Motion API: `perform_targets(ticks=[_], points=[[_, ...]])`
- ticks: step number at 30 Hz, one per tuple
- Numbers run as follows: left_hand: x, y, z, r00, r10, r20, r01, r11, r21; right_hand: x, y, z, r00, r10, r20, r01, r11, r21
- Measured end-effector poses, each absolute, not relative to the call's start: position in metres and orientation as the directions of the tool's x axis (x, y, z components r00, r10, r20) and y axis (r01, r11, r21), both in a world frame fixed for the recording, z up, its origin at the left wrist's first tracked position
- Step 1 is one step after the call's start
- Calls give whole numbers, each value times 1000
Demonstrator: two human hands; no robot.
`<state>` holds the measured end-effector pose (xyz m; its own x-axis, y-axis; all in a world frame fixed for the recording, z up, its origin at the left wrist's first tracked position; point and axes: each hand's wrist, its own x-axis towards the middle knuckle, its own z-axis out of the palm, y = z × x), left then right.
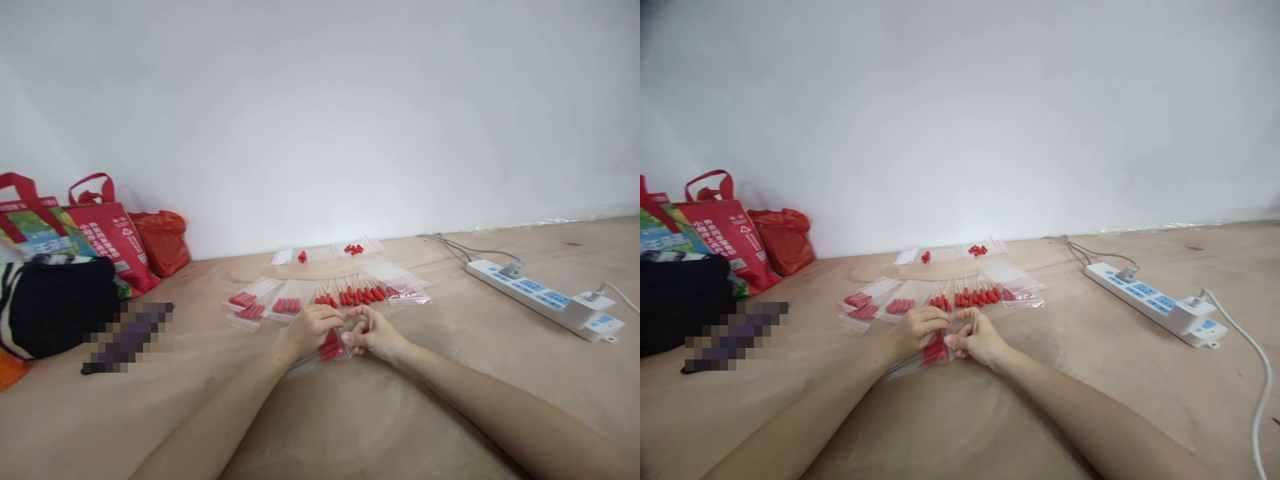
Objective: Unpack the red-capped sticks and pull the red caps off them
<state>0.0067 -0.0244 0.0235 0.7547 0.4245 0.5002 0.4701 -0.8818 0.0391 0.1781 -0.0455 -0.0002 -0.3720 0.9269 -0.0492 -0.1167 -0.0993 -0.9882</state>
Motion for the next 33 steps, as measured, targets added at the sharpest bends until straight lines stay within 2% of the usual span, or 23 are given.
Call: perform_targets(ticks=[5,8,10,12,15,18,21,24,27,33], points=[[3,-22,23,709,433,557,475,-877,76,180,-45,-3,-408,906,110,-148,54,-988],[2,-22,23,701,465,540,486,-866,116,181,-44,-8,-407,889,209,-49,207,-977],[2,-22,23,693,501,518,501,-852,153,182,-44,-9,-405,863,302,93,368,-925],[3,-23,22,691,529,492,512,-839,183,185,-45,-8,-426,790,441,272,577,-771],[4,-24,21,692,546,472,518,-831,201,187,-45,-4,-477,588,653,494,794,-354],[5,-24,21,689,537,486,511,-836,199,188,-43,2,-535,361,764,577,817,18],[6,-23,22,710,504,492,497,-853,157,189,-40,4,-589,203,782,566,794,221],[4,-22,23,773,436,461,463,-884,61,190,-36,2,-592,132,795,560,777,288],[3,-21,24,813,361,456,423,-906,-36,191,-35,0,-587,137,798,573,767,289],[2,-21,20,814,342,470,440,-891,-112,189,-36,0,-586,137,799,563,778,279]])
